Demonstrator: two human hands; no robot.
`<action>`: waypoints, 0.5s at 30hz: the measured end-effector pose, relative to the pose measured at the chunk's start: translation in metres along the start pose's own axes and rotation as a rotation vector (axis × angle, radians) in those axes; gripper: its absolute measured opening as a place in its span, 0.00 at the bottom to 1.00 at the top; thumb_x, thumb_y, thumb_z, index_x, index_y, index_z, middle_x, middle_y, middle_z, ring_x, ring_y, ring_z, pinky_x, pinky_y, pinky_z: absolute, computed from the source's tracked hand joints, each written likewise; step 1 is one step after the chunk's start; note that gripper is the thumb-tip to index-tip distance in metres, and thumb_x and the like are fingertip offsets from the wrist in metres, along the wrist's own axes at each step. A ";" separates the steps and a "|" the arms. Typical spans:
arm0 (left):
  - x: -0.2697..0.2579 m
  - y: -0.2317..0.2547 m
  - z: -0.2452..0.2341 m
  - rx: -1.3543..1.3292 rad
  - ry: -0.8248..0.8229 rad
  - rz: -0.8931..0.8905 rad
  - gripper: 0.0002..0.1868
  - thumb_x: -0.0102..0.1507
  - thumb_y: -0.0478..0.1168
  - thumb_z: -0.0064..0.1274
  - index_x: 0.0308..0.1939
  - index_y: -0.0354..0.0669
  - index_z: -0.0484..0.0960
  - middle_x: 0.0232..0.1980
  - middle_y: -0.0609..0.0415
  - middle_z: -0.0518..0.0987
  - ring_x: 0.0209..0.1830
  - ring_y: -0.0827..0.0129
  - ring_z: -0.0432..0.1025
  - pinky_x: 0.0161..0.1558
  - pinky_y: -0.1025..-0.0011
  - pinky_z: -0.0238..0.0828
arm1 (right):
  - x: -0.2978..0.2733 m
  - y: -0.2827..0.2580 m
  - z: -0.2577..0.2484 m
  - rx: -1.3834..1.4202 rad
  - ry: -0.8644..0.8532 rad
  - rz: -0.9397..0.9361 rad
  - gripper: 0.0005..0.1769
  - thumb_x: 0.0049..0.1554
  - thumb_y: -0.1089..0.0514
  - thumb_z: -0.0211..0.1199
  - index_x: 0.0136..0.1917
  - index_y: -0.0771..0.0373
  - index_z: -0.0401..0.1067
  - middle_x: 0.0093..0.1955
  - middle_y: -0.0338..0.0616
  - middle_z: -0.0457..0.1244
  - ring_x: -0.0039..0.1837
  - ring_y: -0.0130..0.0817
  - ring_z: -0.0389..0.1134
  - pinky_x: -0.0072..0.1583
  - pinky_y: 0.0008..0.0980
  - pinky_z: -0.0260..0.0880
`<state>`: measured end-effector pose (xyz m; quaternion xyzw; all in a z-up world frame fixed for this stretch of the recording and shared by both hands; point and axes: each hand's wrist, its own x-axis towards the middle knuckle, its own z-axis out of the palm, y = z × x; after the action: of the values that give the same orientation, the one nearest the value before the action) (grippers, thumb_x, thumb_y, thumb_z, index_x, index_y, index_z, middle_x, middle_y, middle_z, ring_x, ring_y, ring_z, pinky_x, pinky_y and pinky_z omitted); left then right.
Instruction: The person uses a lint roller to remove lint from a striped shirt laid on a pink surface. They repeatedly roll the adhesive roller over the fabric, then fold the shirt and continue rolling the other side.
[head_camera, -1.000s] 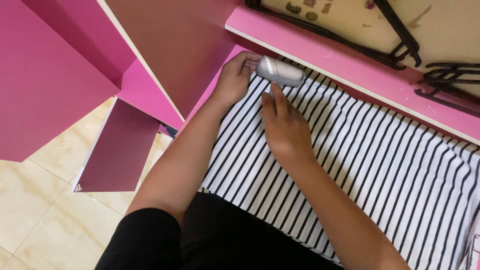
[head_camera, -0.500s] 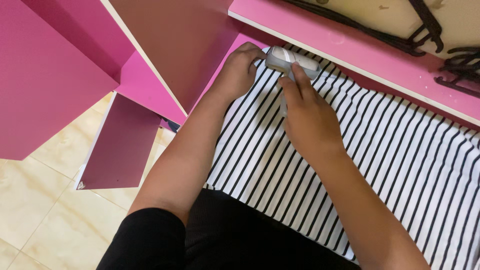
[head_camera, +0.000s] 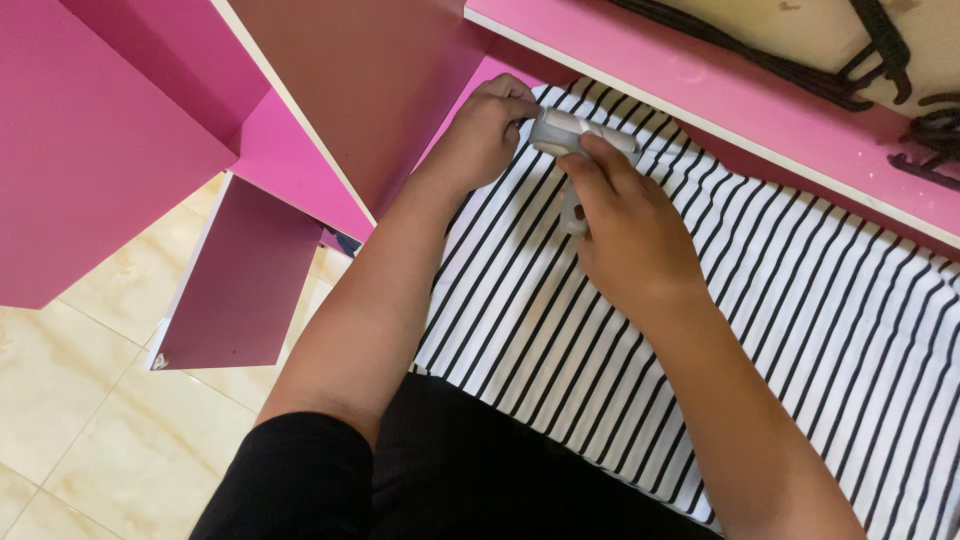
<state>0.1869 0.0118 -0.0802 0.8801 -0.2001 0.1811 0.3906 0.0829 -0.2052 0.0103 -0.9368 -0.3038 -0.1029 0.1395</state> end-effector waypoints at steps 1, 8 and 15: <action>0.000 -0.001 0.001 -0.010 -0.008 -0.006 0.23 0.56 0.19 0.46 0.50 0.37 0.86 0.55 0.48 0.78 0.57 0.55 0.73 0.60 0.64 0.72 | -0.002 -0.001 -0.001 0.007 -0.014 -0.001 0.39 0.46 0.68 0.69 0.71 0.59 0.64 0.78 0.51 0.54 0.66 0.57 0.65 0.63 0.48 0.68; 0.001 -0.007 0.004 0.017 0.038 0.010 0.23 0.57 0.19 0.46 0.51 0.36 0.86 0.54 0.47 0.78 0.56 0.53 0.73 0.59 0.63 0.72 | 0.008 0.001 -0.005 0.024 -0.055 0.045 0.43 0.42 0.72 0.68 0.71 0.58 0.63 0.80 0.48 0.51 0.67 0.57 0.64 0.63 0.47 0.68; 0.000 -0.009 0.005 -0.005 0.056 0.027 0.22 0.58 0.20 0.46 0.51 0.38 0.86 0.54 0.47 0.78 0.56 0.55 0.74 0.58 0.64 0.73 | 0.000 -0.008 -0.026 0.021 -0.062 0.109 0.39 0.48 0.70 0.67 0.71 0.57 0.62 0.78 0.48 0.53 0.63 0.56 0.66 0.62 0.48 0.68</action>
<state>0.1921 0.0130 -0.0885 0.8710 -0.2015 0.2104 0.3956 0.0752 -0.2074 0.0364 -0.9532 -0.2577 -0.0629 0.1452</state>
